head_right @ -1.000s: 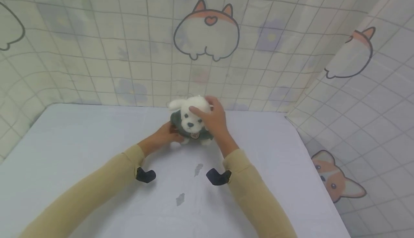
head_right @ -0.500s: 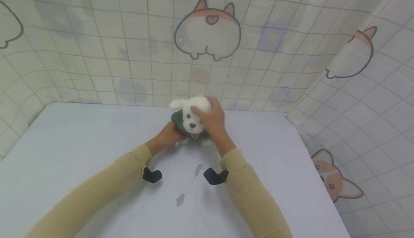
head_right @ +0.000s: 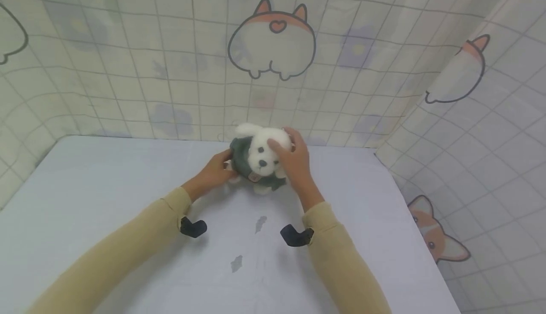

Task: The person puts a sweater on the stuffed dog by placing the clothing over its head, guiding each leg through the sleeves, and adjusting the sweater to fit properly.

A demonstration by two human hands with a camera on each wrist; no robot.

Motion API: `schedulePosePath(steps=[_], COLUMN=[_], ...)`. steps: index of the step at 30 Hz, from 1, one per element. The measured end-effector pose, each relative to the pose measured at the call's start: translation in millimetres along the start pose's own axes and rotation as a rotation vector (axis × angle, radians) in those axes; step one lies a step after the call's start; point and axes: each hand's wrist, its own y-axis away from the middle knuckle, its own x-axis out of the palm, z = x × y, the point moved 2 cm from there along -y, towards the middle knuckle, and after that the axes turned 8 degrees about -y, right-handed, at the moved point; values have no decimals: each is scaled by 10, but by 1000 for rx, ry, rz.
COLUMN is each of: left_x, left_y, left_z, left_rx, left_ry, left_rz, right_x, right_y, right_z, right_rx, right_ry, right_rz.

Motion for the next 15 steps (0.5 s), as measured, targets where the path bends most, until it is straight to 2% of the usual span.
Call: schedulePosePath(steps=[4,8,11,15], left_x=[-75,-156,-215,-263], left_y=[24,61,101,126], left_z=[-46,-88,-126,-145], left_rx=[46,63,51,25], left_ry=[-2,-16,-12,-8], left_rz=[-35,-69,-83,-69], right_x=[-88,-151,-182,-213], right_y=[19,50,71,99], right_z=[-74,-169,-249,-380], right_rx=[-26,-14,21,66], right_ry=[-45,-88,-127,-159], right_rz=[14,36,53,70])
